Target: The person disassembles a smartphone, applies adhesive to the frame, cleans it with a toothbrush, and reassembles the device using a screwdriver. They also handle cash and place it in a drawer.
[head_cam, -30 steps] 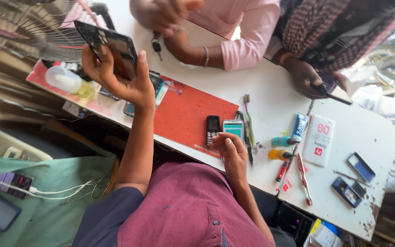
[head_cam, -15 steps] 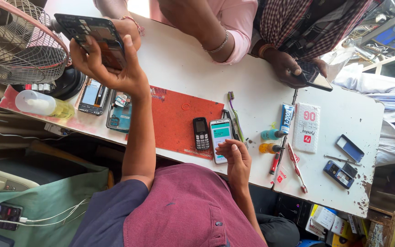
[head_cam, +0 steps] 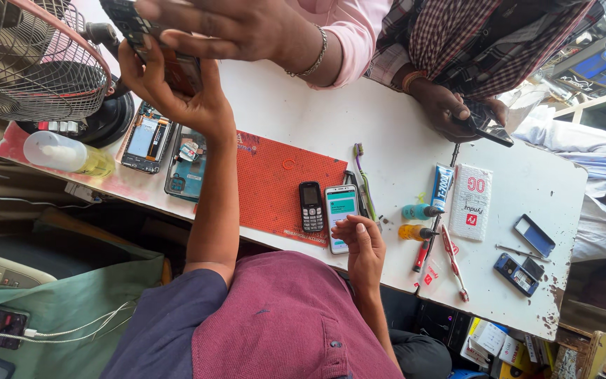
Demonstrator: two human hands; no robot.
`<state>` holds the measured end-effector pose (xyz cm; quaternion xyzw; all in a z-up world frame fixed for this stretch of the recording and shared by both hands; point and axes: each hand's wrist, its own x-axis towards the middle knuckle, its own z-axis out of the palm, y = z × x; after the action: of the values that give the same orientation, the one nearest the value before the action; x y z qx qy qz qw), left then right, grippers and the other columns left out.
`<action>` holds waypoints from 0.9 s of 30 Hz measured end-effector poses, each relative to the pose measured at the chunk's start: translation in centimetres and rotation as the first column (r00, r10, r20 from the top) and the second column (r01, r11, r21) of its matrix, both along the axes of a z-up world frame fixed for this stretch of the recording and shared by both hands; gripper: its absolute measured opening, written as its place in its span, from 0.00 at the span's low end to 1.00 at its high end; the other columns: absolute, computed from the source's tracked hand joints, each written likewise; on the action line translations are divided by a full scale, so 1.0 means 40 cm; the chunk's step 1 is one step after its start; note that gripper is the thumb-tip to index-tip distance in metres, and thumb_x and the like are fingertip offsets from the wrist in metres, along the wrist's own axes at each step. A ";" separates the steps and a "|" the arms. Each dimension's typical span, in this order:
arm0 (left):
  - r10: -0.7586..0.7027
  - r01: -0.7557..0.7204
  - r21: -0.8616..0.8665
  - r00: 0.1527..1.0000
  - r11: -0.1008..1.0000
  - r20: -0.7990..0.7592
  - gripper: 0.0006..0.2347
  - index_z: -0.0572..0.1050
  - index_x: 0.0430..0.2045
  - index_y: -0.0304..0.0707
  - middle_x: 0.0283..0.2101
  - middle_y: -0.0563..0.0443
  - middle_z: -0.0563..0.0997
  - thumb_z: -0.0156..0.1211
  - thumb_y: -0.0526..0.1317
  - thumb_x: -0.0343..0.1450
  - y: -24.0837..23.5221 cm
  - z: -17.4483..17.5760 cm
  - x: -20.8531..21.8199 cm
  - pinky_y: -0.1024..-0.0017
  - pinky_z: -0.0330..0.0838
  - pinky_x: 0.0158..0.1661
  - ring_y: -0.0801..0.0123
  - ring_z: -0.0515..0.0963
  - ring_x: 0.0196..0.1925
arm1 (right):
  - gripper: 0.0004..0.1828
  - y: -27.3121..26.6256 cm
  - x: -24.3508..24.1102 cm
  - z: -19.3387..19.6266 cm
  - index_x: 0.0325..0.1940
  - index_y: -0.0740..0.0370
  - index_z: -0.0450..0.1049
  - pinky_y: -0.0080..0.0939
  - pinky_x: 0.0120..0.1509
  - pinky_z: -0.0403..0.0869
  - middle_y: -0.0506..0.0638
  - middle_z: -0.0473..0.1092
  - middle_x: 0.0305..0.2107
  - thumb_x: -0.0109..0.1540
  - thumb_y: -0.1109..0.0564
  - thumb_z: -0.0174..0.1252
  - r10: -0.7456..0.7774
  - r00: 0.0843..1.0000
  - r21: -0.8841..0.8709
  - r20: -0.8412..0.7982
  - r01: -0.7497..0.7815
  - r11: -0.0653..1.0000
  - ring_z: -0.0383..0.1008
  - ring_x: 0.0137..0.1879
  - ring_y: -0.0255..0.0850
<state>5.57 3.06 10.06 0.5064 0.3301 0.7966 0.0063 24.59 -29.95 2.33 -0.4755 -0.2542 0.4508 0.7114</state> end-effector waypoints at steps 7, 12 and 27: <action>0.081 -0.081 0.003 0.997 0.997 -0.020 0.25 0.71 0.60 0.48 0.69 0.49 0.62 0.77 0.43 0.70 0.034 0.008 0.032 0.66 0.78 0.61 0.60 0.69 0.71 | 0.15 0.000 -0.003 0.004 0.56 0.71 0.70 0.48 0.57 0.79 0.61 0.76 0.43 0.74 0.58 0.43 -0.001 1.000 -0.001 0.020 0.001 1.000 0.80 0.49 0.46; 0.088 -0.087 0.011 0.995 0.996 -0.054 0.26 0.72 0.59 0.50 0.67 0.50 0.67 0.80 0.48 0.69 0.051 0.038 0.055 0.71 0.81 0.55 0.61 0.78 0.65 | 0.15 0.001 -0.003 0.003 0.56 0.71 0.70 0.48 0.57 0.80 0.61 0.76 0.43 0.74 0.58 0.43 -0.008 1.000 0.001 0.015 0.008 1.000 0.80 0.49 0.46; 0.042 -0.042 -0.020 0.999 0.999 -0.013 0.22 0.72 0.56 0.54 0.66 0.57 0.65 0.77 0.46 0.70 0.176 0.026 0.174 0.64 0.64 0.58 0.71 0.73 0.62 | 0.15 0.001 -0.001 -0.003 0.56 0.72 0.71 0.49 0.58 0.79 0.61 0.76 0.44 0.74 0.58 0.43 -0.029 0.999 0.010 -0.020 0.029 1.000 0.80 0.49 0.47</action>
<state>12.54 10.11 11.10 0.5044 0.3489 0.7898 -0.0074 24.57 -29.91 2.20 -0.4710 -0.2425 0.4437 0.7228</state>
